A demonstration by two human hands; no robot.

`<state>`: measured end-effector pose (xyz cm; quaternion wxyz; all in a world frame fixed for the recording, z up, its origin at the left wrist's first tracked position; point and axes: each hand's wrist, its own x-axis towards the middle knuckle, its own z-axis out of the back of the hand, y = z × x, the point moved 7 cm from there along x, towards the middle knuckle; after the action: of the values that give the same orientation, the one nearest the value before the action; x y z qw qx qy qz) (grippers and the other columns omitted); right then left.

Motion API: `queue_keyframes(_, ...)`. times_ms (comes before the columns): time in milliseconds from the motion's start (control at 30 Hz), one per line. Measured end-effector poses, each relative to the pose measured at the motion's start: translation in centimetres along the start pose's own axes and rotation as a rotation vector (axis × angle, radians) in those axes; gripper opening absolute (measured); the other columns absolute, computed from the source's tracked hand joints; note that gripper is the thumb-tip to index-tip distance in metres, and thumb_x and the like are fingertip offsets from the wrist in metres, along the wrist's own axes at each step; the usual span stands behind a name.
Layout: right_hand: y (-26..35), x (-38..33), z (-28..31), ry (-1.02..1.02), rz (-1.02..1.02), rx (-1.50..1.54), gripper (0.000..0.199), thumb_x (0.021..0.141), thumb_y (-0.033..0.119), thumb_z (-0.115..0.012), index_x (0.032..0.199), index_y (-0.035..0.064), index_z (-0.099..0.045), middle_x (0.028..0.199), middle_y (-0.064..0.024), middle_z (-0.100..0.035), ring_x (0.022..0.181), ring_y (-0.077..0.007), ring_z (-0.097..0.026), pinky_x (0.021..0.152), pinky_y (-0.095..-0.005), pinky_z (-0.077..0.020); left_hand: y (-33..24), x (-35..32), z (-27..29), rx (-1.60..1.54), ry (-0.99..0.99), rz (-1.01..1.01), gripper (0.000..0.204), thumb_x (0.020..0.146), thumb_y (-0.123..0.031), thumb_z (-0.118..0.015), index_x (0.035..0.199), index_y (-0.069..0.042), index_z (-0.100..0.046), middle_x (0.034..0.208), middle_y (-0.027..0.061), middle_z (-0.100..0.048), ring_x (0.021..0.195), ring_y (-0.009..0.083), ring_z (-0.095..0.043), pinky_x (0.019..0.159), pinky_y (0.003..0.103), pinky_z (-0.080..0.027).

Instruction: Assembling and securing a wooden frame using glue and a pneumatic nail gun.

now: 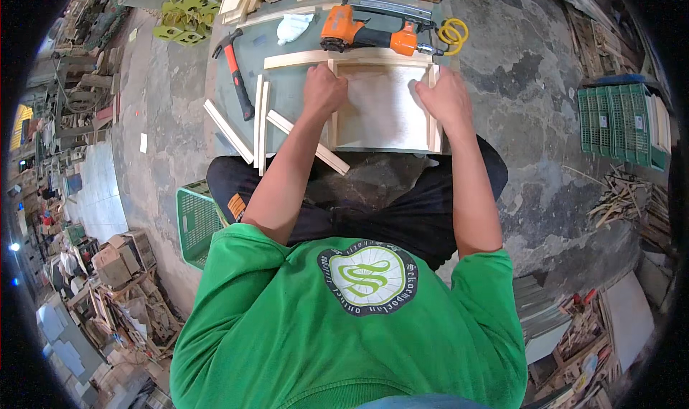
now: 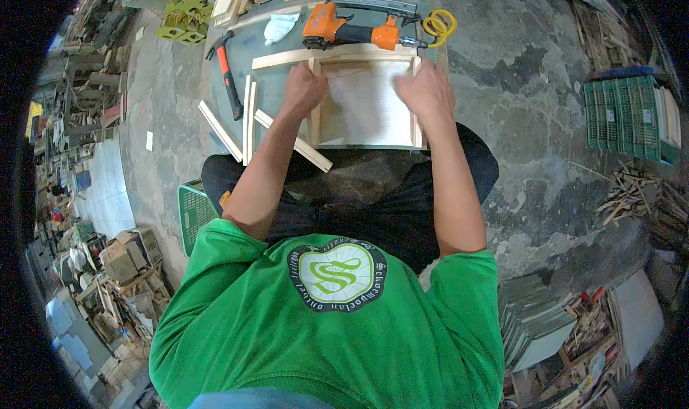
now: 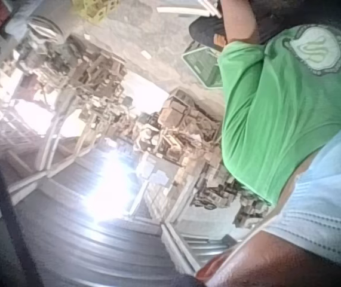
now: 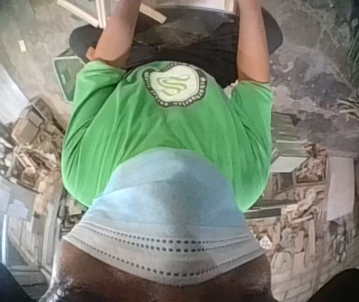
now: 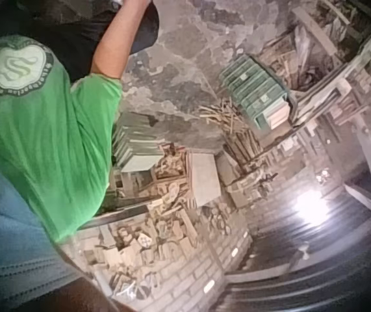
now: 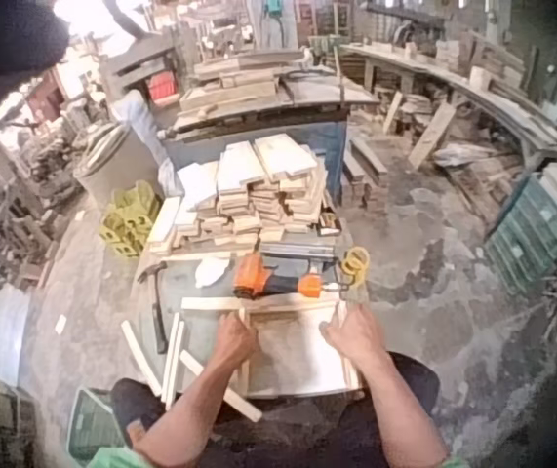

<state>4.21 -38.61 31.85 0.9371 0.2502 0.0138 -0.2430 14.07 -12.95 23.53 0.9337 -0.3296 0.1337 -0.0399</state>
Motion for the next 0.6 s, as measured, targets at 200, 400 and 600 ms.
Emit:
queue_keyframes(200,-1.0,1.3,-1.5,0.174,-0.105,0.006,0.044,0.082,0.022,-0.057,0.119,-0.0028,-0.061,0.122,-0.0259,-0.061,0.118,-0.0406,-0.058,0.098,-0.0481,-0.0475,-1.2,-0.9,1.0,0.038,-0.065,0.044,0.036,0.081,-0.014,-0.058,0.107,0.01,-0.061,0.111,0.0287,-0.062,0.112,0.0435,-0.055,0.098,0.049,-0.046)
queue_keyframes(400,-2.1,2.7,-3.0,0.112,-0.063,0.101,0.038,0.079,0.018,-0.057,0.107,-0.0069,-0.066,0.113,-0.0299,-0.064,0.109,-0.0435,-0.062,0.095,-0.0478,-0.0484,-1.8,-1.0,1.2,0.065,-0.055,0.061,0.035,0.082,-0.014,-0.059,0.106,0.01,-0.061,0.11,0.0282,-0.063,0.112,0.0424,-0.056,0.098,0.048,-0.047)
queue_keyframes(600,-1.4,2.8,-2.7,-0.001,-0.003,0.108,0.032,0.076,0.01,-0.059,0.1,-0.009,-0.067,0.099,-0.0316,-0.067,0.101,-0.0457,-0.064,0.093,-0.0491,-0.0484,-1.7,-1.3,1.7,0.056,-0.109,0.062,0.034,0.082,-0.016,-0.061,0.103,0.01,-0.06,0.11,0.0282,-0.062,0.11,0.0424,-0.057,0.096,0.048,-0.048)
